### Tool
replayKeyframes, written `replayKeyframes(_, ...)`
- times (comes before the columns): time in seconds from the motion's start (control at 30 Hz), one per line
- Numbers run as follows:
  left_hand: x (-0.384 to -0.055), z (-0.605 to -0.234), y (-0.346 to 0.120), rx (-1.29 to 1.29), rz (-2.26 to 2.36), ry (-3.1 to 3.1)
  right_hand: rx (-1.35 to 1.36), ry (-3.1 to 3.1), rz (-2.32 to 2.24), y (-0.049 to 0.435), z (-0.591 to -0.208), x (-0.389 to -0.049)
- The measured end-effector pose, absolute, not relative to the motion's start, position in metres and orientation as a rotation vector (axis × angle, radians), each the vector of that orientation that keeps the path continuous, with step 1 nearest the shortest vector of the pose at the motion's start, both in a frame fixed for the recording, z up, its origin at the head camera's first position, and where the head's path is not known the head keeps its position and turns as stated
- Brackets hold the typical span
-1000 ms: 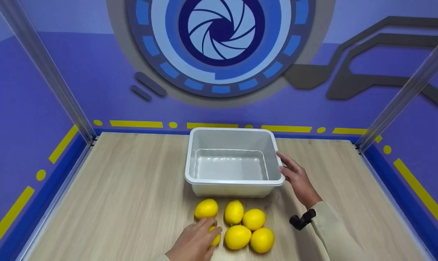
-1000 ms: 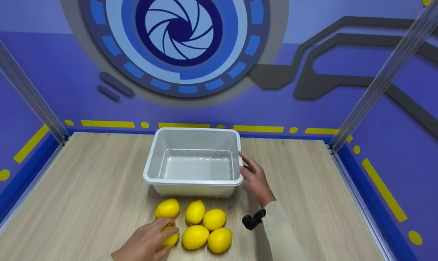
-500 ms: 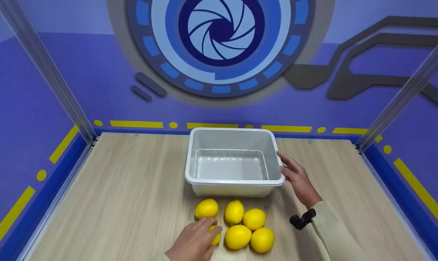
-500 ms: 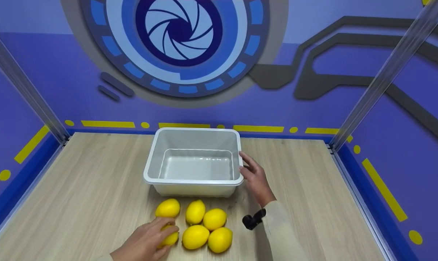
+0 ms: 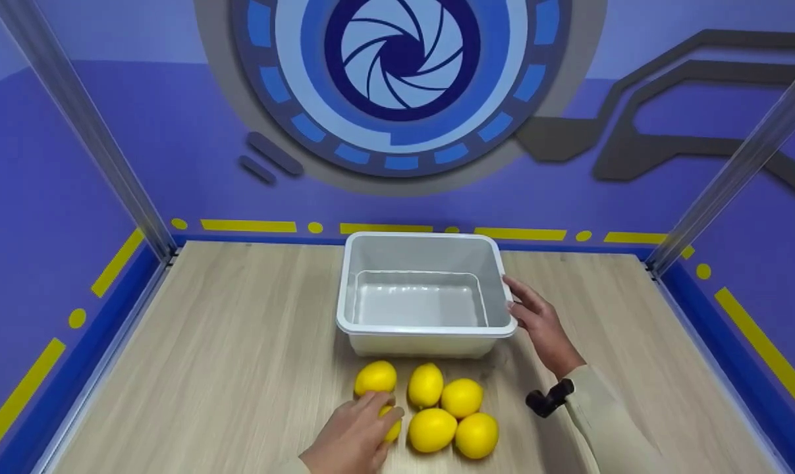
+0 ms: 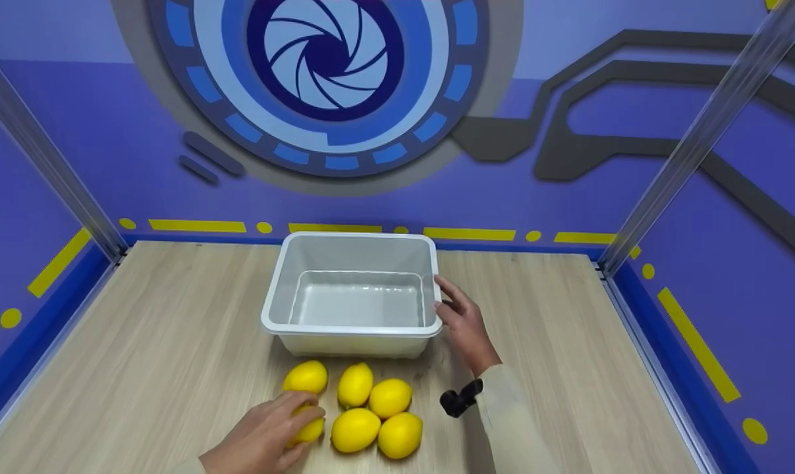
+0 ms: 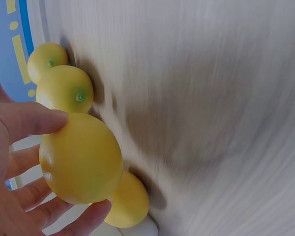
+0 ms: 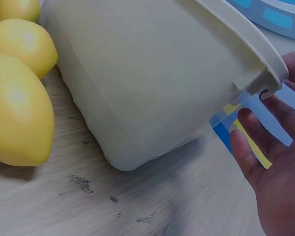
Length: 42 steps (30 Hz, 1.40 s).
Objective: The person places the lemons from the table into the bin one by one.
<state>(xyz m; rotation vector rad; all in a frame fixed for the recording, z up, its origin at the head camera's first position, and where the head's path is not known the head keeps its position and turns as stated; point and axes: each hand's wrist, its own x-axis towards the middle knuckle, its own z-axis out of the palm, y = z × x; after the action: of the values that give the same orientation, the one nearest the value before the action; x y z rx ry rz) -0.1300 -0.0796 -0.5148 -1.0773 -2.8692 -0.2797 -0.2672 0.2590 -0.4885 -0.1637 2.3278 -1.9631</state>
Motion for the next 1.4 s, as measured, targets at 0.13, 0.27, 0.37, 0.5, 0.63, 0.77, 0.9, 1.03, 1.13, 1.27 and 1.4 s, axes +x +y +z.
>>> replayKeyframes(0.13,-0.1305,-0.5146,-0.0791,-1.077,-0.280,-2.848,-0.162,2.330,-1.955,0.2596,-0.4892,-0.2672)
replayKeyframes(0.27,-0.1308,-0.5142,-0.0789,-1.071,-0.289,-2.868,-0.165,2.331,-1.952,0.2600,-0.4893,-0.2675)
replayKeyframes(0.37,-0.1307,-0.5137,-0.0791,-1.067,-0.295,-2.879,-0.164,2.326,-1.960,0.2600,-0.4892,-0.2676)
replayKeyframes(0.5,-0.1303,-0.5130,-0.0795,-1.075,-0.295,-2.855,-0.160,2.327,-1.960,0.2598,-0.4889,-0.2673)
replayKeyframes(0.63,-0.1300,-0.5118,-0.0795,-1.075,-0.296,-2.853,-0.164,2.332,-1.950,0.2598,-0.4888,-0.2671)
replayKeyframes(0.77,-0.1295,-0.5103,-0.0794,-1.067,-0.288,-2.879,-0.172,2.335,-1.942,0.2599,-0.4888,-0.2672)
replayKeyframes(0.9,-0.1294,-0.5092,-0.0792,-1.063,-0.280,-2.878,-0.171,2.334,-1.943,0.2600,-0.4886,-0.2673)
replayKeyframes(1.03,-0.1284,-0.5089,-0.0800,-1.062,-0.279,-2.845,-0.176,2.339,-1.943,0.2601,-0.4899,-0.2677)
replayKeyframes(1.13,-0.1279,-0.5088,-0.0805,-1.059,-0.276,-2.831,-0.179,2.344,-1.944,0.2601,-0.4906,-0.2675)
replayKeyframes(1.27,-0.1279,-0.5087,-0.0803,-1.054,-0.260,-2.842,-0.175,2.343,-1.944,0.2598,-0.4894,-0.2664)
replayKeyframes(1.4,-0.1279,-0.5074,-0.0801,-1.057,-0.245,-2.840,-0.168,2.342,-1.942,0.2597,-0.4886,-0.2663)
